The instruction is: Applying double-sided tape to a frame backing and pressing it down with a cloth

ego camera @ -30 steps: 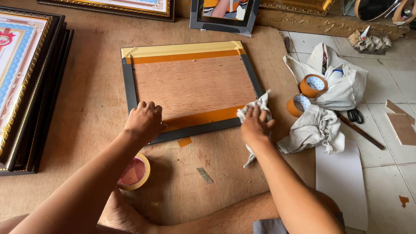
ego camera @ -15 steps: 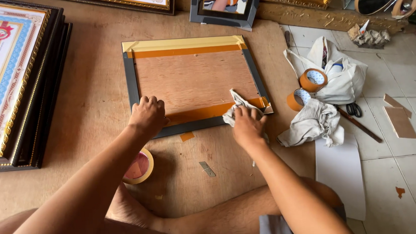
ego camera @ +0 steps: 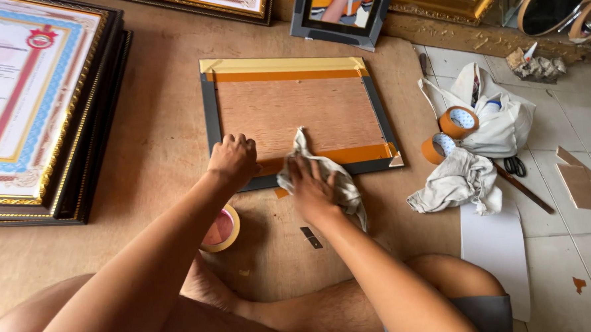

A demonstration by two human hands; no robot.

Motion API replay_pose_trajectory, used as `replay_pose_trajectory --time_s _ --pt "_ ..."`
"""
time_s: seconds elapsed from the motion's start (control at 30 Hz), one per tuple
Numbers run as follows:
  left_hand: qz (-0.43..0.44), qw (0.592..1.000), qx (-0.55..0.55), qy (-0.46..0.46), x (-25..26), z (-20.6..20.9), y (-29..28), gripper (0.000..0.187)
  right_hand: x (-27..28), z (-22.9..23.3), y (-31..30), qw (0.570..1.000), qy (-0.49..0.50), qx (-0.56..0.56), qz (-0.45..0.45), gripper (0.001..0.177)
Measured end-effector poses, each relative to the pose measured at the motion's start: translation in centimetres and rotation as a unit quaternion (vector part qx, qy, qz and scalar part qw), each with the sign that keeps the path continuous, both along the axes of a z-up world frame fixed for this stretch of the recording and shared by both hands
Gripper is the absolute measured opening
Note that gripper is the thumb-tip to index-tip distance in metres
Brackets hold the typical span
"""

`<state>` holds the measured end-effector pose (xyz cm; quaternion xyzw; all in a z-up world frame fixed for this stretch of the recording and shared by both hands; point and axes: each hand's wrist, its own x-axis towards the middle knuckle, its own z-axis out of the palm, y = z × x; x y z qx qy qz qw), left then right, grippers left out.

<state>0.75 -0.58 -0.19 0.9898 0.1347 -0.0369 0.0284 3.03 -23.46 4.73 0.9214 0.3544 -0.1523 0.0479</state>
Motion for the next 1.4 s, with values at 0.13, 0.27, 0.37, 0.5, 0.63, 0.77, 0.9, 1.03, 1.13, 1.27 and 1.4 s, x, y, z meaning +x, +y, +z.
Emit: replay_pose_trajectory --time_s 0.13,0.27,0.37,0.5,0.63,0.77,0.9,1.03,1.13,1.27,1.4 --pt "-0.018 0.997 -0.056 -0.043 -1.2 3.7 1.8 0.067 1.6 -1.7 -1.0 0.999 -0.008 0.002 -0.042 0.082" --pt "-0.065 0.983 -0.154 -0.07 -3.2 14.0 1.8 0.078 2.5 -3.7 -1.6 0.998 -0.042 0.001 -0.042 0.083" --pt "-0.108 0.984 -0.143 -0.014 -5.9 18.2 4.2 0.08 3.6 -5.1 -2.2 0.997 -0.041 -0.016 -0.06 0.087" --pt "-0.041 0.976 -0.197 0.081 -10.2 18.9 10.3 0.085 4.3 -5.0 -2.1 0.996 -0.038 -0.037 -0.072 0.093" --pt "0.065 0.946 -0.308 0.073 -12.2 13.3 13.5 0.079 4.0 -5.6 -1.6 0.995 -0.037 -0.039 -0.081 0.093" --pt "0.101 0.938 -0.326 0.063 -12.9 9.5 13.8 0.052 3.0 -5.3 -1.7 0.995 -0.03 -0.048 -0.087 0.093" --pt "0.082 0.944 -0.317 0.041 -12.2 7.3 13.6 0.054 3.8 -5.1 -1.5 0.995 -0.037 -0.042 -0.089 0.094" --pt "0.081 0.95 -0.3 0.023 -11.7 6.2 13.6 0.062 3.4 -4.4 -1.7 0.995 -0.026 -0.049 -0.08 0.094" --pt "0.092 0.956 -0.276 0.03 -9.9 5.5 13.8 0.051 3.7 -4.1 -1.3 0.994 -0.027 -0.047 -0.093 0.094" --pt "0.087 0.955 -0.275 0.064 -9.0 4.3 13.5 0.062 3.2 -4.0 -1.5 0.995 -0.031 -0.047 -0.085 0.094" --pt "0.066 0.958 -0.251 0.118 -8.3 5.5 12.5 0.064 3.4 -4.0 -1.4 0.995 -0.022 -0.043 -0.085 0.095"
